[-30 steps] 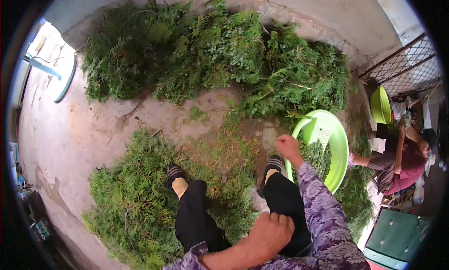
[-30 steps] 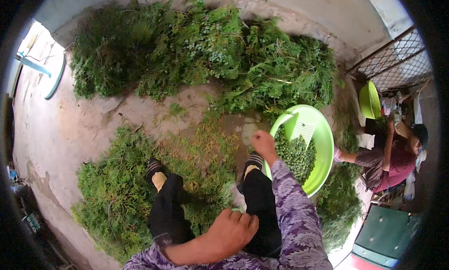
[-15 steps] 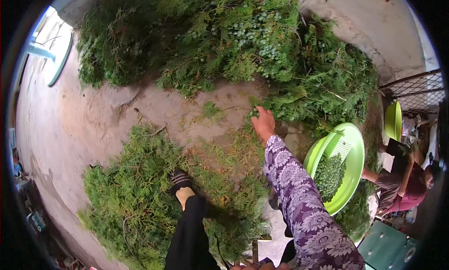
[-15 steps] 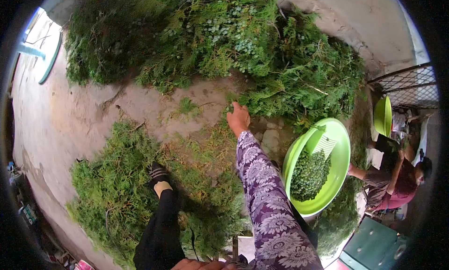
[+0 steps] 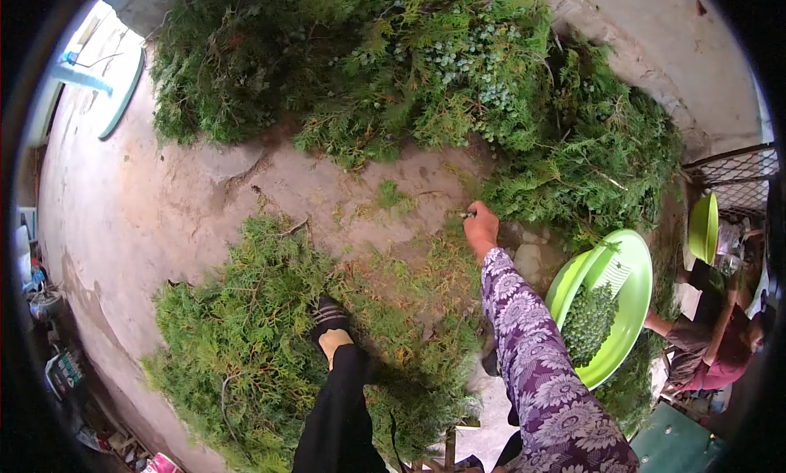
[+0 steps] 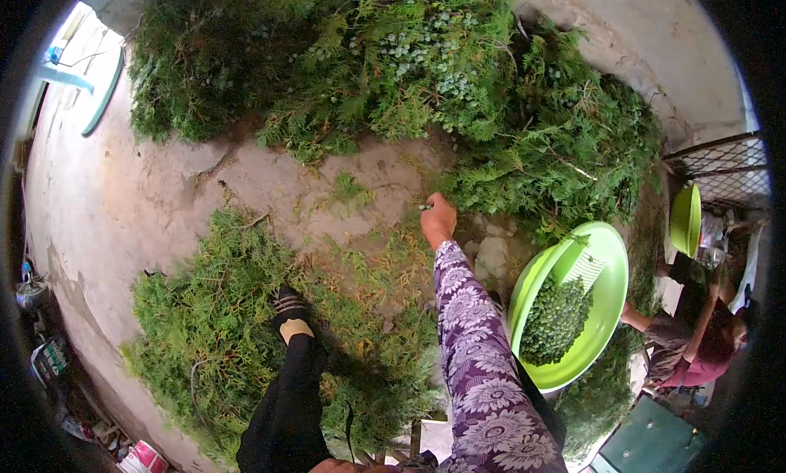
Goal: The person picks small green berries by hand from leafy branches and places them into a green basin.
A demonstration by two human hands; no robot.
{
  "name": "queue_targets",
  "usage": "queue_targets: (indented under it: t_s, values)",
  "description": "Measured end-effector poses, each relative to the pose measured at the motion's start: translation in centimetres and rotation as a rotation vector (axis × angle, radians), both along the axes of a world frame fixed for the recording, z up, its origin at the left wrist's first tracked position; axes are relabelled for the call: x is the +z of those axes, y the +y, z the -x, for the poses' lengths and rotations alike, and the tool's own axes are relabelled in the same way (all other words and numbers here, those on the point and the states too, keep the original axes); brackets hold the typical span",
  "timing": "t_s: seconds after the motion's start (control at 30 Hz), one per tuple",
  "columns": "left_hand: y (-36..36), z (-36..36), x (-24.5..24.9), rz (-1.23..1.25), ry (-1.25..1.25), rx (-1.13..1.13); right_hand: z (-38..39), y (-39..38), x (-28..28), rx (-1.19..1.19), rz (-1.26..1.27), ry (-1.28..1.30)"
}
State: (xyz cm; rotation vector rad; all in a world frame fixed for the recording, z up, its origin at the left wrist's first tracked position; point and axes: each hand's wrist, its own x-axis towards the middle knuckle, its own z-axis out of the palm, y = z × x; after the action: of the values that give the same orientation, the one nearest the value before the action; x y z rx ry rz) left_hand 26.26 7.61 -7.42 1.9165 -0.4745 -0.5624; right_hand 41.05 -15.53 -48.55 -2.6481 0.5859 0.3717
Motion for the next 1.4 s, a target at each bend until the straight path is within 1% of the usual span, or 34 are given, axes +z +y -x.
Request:
queue_targets:
  t_s: [0.07, 0.1, 0.17, 0.2, 0.27, 0.3, 0.33, 0.37, 0.4, 0.47, 0.5, 0.53, 0.57, 0.6, 0.63, 0.67, 0.73, 0.77, 0.8, 0.87, 0.9, 0.93, 1.0, 1.03, 1.1, 1.13, 1.2, 1.23, 1.27, 1.33, 1.4]
  values:
    - [-0.8, 0.9, 0.1, -0.010, -0.100, 0.070, 1.0, -1.4, -0.9, -0.021, -0.226, -0.025]
    - [-1.1, 1.2, 0.3, -0.005, -0.103, 0.061, 1.8, -2.0, -0.6, -0.030, -0.221, -0.029]
    - [-1.5, 1.6, 0.9, -0.072, -0.142, -0.002, 3.9, -2.3, 1.2, -0.440, -1.050, 0.200]
    - [-1.7, 1.6, 1.1, -0.072, -0.156, -0.009, 5.3, -2.3, 2.4, -0.440, -1.054, 0.184]
    - [-2.1, 1.9, 1.3, -0.114, -0.186, 0.006, 8.5, -2.3, 5.5, -0.604, -1.521, 0.113]
    - [-2.2, 2.8, 0.7, -0.234, -0.217, -0.013, 10.3, -2.2, 7.2, -0.605, -1.524, 0.099]
    - [-2.2, 3.6, -0.1, -0.355, -0.246, -0.033, 12.3, -1.8, 9.1, -0.685, -1.686, 0.062]
    - [-2.2, 4.3, -0.8, -0.390, -0.246, 0.030, 13.8, -1.4, 10.9, -0.761, -1.850, 0.021]
    - [-2.2, 4.4, -1.1, -0.424, -0.247, 0.095, 14.9, -0.4, 14.0, -0.758, -1.856, 0.004]
    - [-2.6, 4.7, -1.7, -0.396, -0.264, 0.207, 17.1, 1.3, 20.2, -0.743, -2.049, -0.029]
    - [-3.0, 4.7, -1.5, -0.398, -0.274, 0.231, 18.4, 1.3, 21.4, -0.518, -2.081, -0.015]
    - [-3.3, 5.1, -1.3, -0.401, -0.293, 0.252, 19.6, 1.9, 23.9, -0.499, -2.096, -0.037]
    - [-3.4, 6.0, -1.9, -0.403, -0.330, 0.243, 20.8, 2.5, 26.6, -0.087, -1.658, -0.236]
    - [-3.7, 6.5, -2.9, -0.278, -0.197, 0.223, 21.8, 2.8, 29.9, 0.259, -1.162, -0.415]
    - [-4.2, 6.8, -3.4, -0.153, -0.065, 0.193, 23.0, 2.4, 33.3, -0.029, -1.469, -0.073]
    - [-4.5, 7.6, -3.3, -0.149, -0.112, 0.168, 24.1, 2.0, 34.5, -0.019, -1.470, -0.131]
    - [-5.0, 10.7, -3.3, 0.214, 0.326, 0.162, 27.0, 1.3, 36.1, 0.155, -1.489, -0.228]
    - [-5.3, 12.3, -3.1, 0.217, 0.365, 0.179, 28.6, 0.9, 37.5, 0.181, -1.383, -0.221]
    - [-5.6, 13.8, -2.5, 0.208, 0.349, 0.164, 30.2, 0.6, 38.4, 0.180, -1.388, -0.246]
    - [-6.0, 16.7, -0.9, 0.315, 0.591, 0.270, 33.4, 0.5, 39.8, 0.134, -1.315, -0.255]
    - [-5.7, 17.6, -1.6, 0.328, 0.619, 0.214, 34.7, 0.3, 39.5, 0.114, -1.350, -0.246]
    - [-5.7, 18.4, -0.9, 0.321, 0.598, 0.208, 35.5, 0.2, 40.0, 0.123, -1.357, -0.268]
    - [-6.0, 20.3, 0.0, 0.329, 0.715, 0.262, 37.3, -0.1, 40.9, 0.319, -1.057, -0.372]
    - [-6.1, 21.0, 0.2, 0.316, 0.713, 0.261, 38.0, -0.3, 41.0, 0.313, -1.068, -0.378]
    - [-6.2, 21.5, 0.8, 0.187, 0.532, 0.209, 38.3, -0.6, 41.2, 0.339, -1.160, -0.438]
    - [-6.4, 21.9, 1.6, 0.176, 0.528, 0.223, 38.6, -0.6, 41.6, 0.347, -1.178, -0.436]
    - [-7.3, 23.1, 3.4, -0.018, -0.008, 0.238, 39.3, -0.5, 42.6, 0.099, -1.465, -0.319]
    - [-7.6, 23.6, 3.5, -0.059, -0.155, 0.257, 39.6, -0.5, 42.3, 0.091, -1.496, -0.333]
    - [-7.7, 23.9, 3.8, -0.068, -0.164, 0.271, 39.9, -0.5, 42.2, 0.107, -1.507, -0.329]
    - [-7.8, 24.8, 4.4, -0.104, -0.388, 0.241, 40.6, -0.4, 42.3, 0.084, -1.538, -0.317]
    - [-7.6, 25.4, 4.4, -0.165, -0.383, 0.222, 41.4, -0.4, 42.9, 0.083, -1.533, -0.301]
